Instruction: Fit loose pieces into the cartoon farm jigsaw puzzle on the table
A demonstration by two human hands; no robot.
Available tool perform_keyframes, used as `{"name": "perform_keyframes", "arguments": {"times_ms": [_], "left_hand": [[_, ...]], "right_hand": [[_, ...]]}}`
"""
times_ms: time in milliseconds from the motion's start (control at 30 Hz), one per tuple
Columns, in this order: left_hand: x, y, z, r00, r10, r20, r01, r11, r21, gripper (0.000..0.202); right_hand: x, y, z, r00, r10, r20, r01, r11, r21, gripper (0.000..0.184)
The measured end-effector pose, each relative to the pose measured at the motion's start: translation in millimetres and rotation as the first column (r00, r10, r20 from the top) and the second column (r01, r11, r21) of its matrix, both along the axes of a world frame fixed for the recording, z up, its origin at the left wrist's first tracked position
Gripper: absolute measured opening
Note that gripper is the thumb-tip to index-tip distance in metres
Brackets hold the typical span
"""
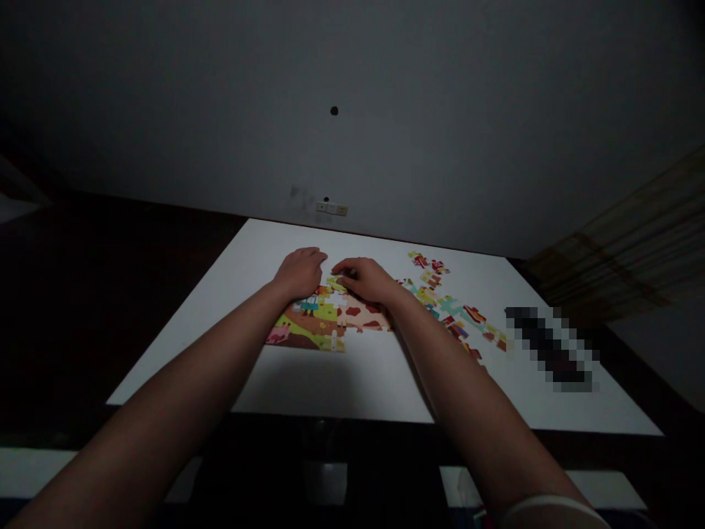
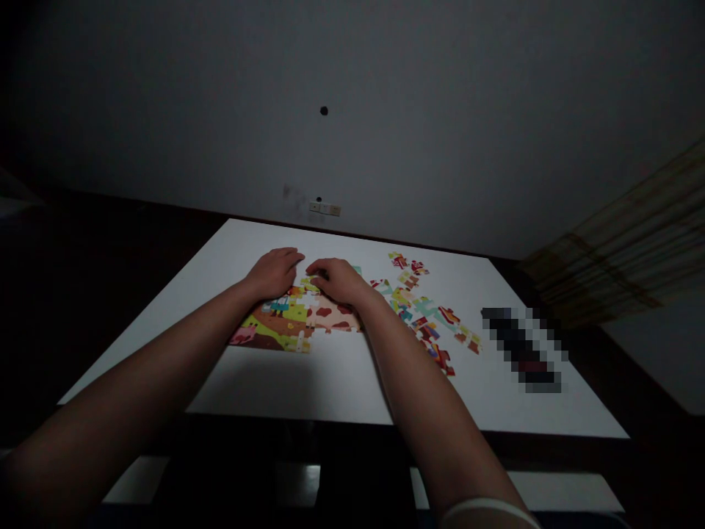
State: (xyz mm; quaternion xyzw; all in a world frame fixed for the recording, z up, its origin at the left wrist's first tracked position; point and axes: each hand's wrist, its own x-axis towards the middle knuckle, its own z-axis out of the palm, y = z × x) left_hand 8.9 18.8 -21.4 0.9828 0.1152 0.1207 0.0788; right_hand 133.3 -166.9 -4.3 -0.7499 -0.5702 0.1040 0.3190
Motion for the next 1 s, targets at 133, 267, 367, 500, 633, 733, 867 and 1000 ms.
{"name": "perform_keyframes", "arguments": {"times_ms": [133, 267, 367, 500, 633, 733, 867, 1000], "left_hand": [[0.0, 1.2, 0.0, 1.000, -0.010, -0.005, 0.010, 1.000, -0.001, 0.053], [0.4, 1.5, 0.2, 1.000, -0.002, -0.006, 0.002, 1.000, 0.008, 0.052], [1.0, 2.3, -0.7, 1.000, -0.009, -0.013, 0.009, 1.000, 0.020, 0.053], [1.1, 3.4, -2.4, 1.000, -0.019, -0.010, 0.019, 0.999, 0.031, 0.053], [0.7, 3.1, -2.0, 1.000, -0.026, -0.001, 0.026, 1.000, 0.010, 0.053], [0.4, 2.6, -0.5, 1.000, -0.024, -0.004, 0.024, 1.000, 0.007, 0.052], [0.1, 2.1, 0.7, 1.000, -0.016, -0.010, 0.016, 1.000, -0.001, 0.053], [0.4, 2.0, -0.1, 1.000, -0.010, -0.008, 0.010, 1.000, -0.012, 0.052]], "right_hand": [[-1.2, -0.4, 2.4, 1.000, -0.008, 0.006, 0.008, 1.000, -0.020, 0.026], [2.9, -2.2, 5.5, 0.999, -0.051, -0.004, 0.051, 0.999, -0.002, 0.024], [10.4, -5.1, 6.9, 0.991, -0.123, -0.055, 0.126, 0.989, 0.071, 0.033], [17.3, -9.2, 8.4, 0.989, -0.142, -0.041, 0.146, 0.983, 0.112, 0.039], [13.8, -11.8, 11.5, 0.991, -0.132, 0.024, 0.132, 0.991, -0.002, 0.037], [7.8, -13.4, 14.2, 0.998, -0.043, 0.047, 0.046, 0.996, -0.072, 0.029], [2.8, -14.7, 14.0, 0.989, 0.050, 0.136, -0.039, 0.996, -0.085, 0.042], [1.9, -12.2, 8.1, 0.986, 0.046, 0.161, -0.034, 0.997, -0.076, 0.042]]}}
